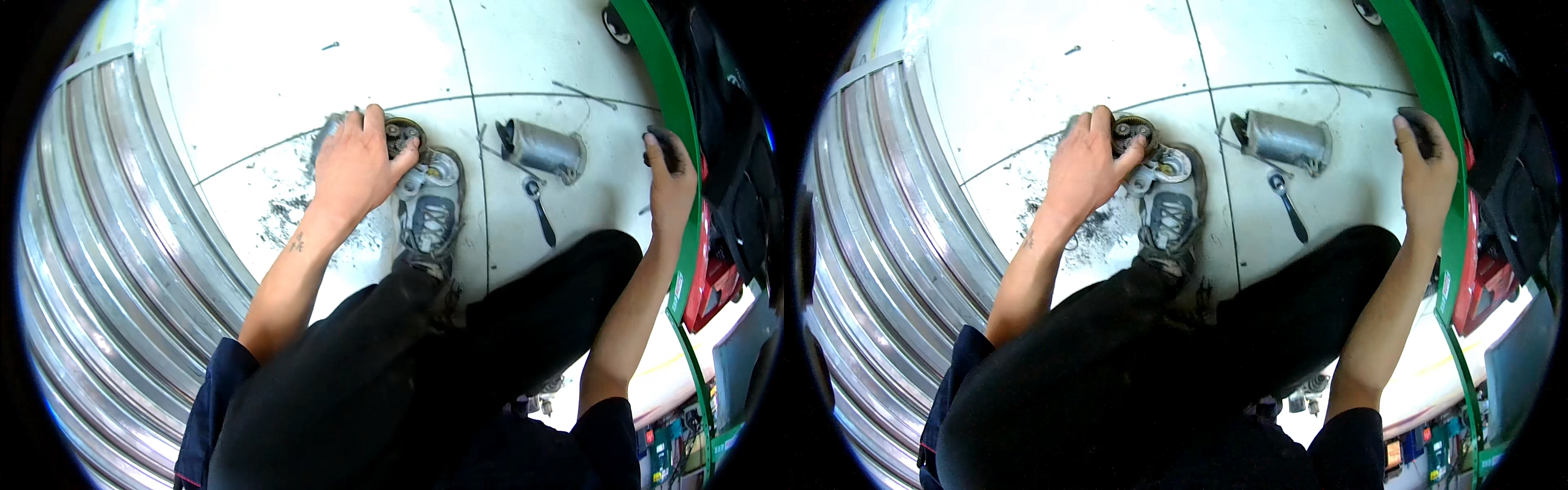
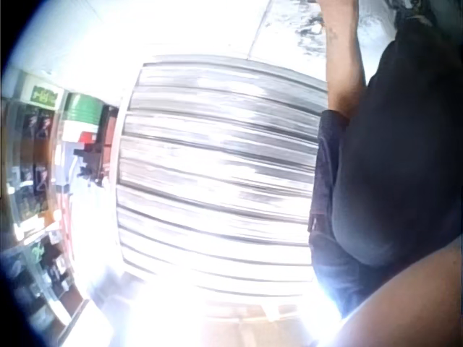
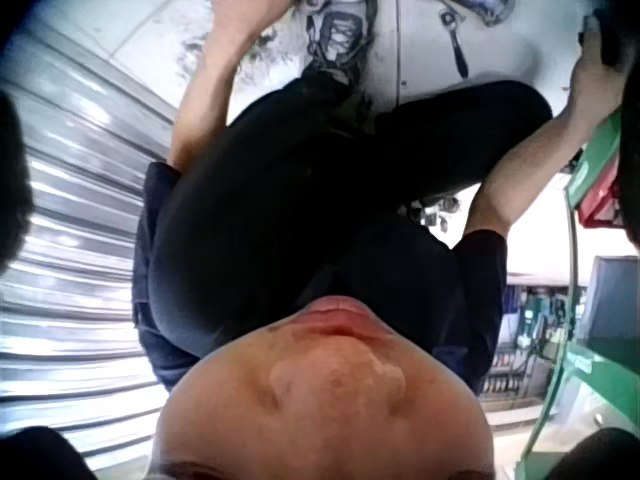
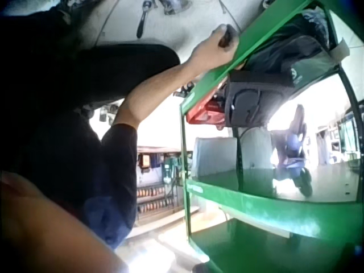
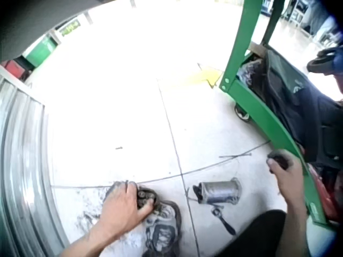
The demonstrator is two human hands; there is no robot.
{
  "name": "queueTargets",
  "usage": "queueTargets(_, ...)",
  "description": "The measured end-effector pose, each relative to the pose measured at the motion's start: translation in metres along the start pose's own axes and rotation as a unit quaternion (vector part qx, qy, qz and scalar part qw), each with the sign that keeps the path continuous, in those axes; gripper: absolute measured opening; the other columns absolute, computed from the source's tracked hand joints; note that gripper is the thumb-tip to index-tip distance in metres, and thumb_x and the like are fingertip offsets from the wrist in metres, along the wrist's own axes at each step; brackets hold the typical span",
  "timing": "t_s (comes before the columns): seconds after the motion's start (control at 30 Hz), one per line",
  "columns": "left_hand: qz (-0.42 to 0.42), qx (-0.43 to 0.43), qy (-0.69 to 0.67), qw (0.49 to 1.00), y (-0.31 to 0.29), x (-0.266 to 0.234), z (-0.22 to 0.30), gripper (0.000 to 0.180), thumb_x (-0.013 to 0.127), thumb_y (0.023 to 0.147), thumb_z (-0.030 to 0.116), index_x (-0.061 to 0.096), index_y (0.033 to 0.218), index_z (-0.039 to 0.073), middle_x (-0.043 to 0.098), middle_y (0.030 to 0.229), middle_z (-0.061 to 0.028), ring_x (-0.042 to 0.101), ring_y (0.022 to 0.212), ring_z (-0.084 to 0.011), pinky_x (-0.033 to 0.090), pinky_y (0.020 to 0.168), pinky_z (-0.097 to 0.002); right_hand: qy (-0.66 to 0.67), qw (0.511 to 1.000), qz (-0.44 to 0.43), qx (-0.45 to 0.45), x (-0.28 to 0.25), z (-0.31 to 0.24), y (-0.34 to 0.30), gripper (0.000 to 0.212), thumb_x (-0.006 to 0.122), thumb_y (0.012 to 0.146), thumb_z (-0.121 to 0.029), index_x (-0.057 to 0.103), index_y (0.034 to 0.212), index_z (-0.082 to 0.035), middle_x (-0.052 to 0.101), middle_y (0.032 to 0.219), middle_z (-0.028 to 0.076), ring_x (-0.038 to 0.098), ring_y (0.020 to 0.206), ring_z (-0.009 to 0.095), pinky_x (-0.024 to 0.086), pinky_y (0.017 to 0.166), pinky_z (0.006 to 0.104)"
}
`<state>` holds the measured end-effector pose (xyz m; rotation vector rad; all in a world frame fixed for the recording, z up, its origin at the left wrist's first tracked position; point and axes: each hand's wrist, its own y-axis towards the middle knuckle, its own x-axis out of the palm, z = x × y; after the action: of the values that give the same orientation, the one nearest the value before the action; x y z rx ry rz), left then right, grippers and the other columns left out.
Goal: The person sits on the floor and disassembles a mechanical part, likely a starter motor, using a screwdriver and a wrench. They remove screws and separate the housing to expose internal components.
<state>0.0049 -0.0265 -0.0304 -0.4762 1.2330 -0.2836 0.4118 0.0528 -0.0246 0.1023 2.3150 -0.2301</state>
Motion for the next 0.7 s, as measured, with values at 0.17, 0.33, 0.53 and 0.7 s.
queueTargets(0.17,-0.002,0.281,0.053,0.958,0.015,0.011,-0.007,0.040,0.051,0.102,0.024,0.061,0.136,0.008,0.058,0.142,-0.0182,0.053,0.134,-0.0362,0.041,0.114,-0.0472,-0.049,0.992,-0.105,0.058,0.008,-0.017,-0.049,0.032,0.073,0.097,-0.025,0.072,0.117,0.001,0.073,0.099,0.011,0.067,0.093,0.016,0.052,0.085,0.0290)
queueTargets(0.33,-0.190,0.325,0.127,0.918,0.048,0.001,-0.017,0.076,0.078,0.078,0.060,0.065,0.132,0.008,0.068,0.120,-0.0145,0.065,0.117,-0.0338,0.053,0.100,-0.0452,-0.035,0.965,-0.254,0.047,0.042,-0.035,-0.094,0.032,0.073,0.094,-0.027,0.072,0.111,0.001,0.074,0.098,0.018,0.071,0.087,0.027,0.055,0.082,0.0366)
queueTargets(0.53,-0.200,0.323,0.070,0.922,0.053,0.002,-0.014,0.078,0.085,0.070,0.054,0.068,0.124,0.001,0.068,0.112,-0.0157,0.065,0.110,-0.0359,0.053,0.095,-0.0450,-0.389,0.836,-0.371,0.108,0.075,-0.035,-0.102,0.054,0.084,0.082,-0.044,0.066,0.103,0.002,0.073,0.098,0.023,0.072,0.097,0.039,0.057,0.083,0.0487)
queueTargets(0.7,-0.158,0.324,-0.007,0.933,0.045,0.007,-0.031,0.067,0.083,0.076,0.053,0.069,0.116,0.001,0.068,0.108,-0.0172,0.064,0.108,-0.0364,0.053,0.094,-0.0462,-0.347,0.836,-0.417,0.080,0.071,-0.021,-0.097,0.054,0.081,0.085,-0.047,0.065,0.107,0.000,0.072,0.100,0.023,0.070,0.100,0.039,0.056,0.085,0.0493)
